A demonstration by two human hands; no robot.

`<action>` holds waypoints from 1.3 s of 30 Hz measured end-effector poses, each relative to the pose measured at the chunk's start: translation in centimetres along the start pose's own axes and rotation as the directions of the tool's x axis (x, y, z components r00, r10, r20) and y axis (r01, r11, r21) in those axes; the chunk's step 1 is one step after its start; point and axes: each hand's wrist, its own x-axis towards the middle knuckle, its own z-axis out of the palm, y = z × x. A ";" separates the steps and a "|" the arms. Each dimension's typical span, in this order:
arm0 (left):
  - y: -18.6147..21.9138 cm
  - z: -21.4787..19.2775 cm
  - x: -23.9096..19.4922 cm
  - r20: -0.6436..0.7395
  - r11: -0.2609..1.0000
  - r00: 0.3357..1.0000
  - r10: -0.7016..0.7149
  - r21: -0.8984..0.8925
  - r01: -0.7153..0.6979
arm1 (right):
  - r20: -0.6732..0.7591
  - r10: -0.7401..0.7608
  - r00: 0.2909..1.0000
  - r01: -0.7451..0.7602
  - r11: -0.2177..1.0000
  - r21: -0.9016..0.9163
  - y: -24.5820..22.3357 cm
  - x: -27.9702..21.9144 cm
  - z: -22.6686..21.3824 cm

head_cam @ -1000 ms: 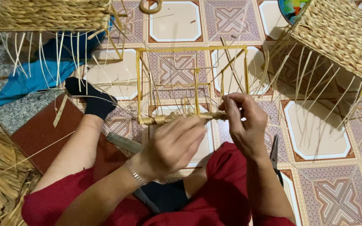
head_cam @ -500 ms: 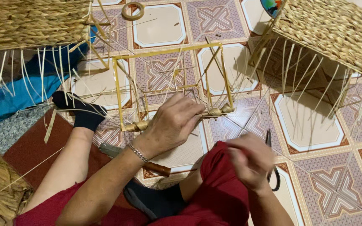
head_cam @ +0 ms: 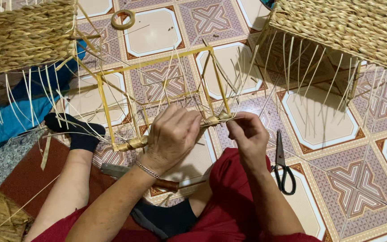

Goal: The person weaves a rectangular basket using dried palm leaves, interlacing them through a bamboo frame. They trim excess strands with scissors and continue weaving the sides.

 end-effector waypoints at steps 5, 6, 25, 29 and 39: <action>0.7 -1.6 0.6 -0.008 0.993 0.994 0.109 0.035 -0.109 | -0.031 0.118 0.993 -0.109 0.973 0.206 0.8 0.7 -0.2; 1.0 -1.8 0.8 -0.022 0.989 0.991 0.134 0.059 -0.133 | -0.047 0.125 0.991 -0.114 0.976 0.188 0.7 0.6 -0.2; 1.1 -0.6 0.7 -0.072 0.990 0.988 0.137 0.046 -0.134 | 0.152 -0.504 0.850 0.526 0.810 -0.258 -2.7 3.5 0.6; 0.6 -0.1 0.6 -0.057 0.998 0.998 0.032 -0.045 -0.035 | 0.191 -0.379 0.905 0.420 0.867 -0.268 -3.1 4.6 0.7; 1.1 -2.7 1.9 0.165 0.769 0.894 -0.417 -0.459 0.444 | 0.022 -0.168 0.985 0.170 0.977 -0.126 -3.7 5.2 0.2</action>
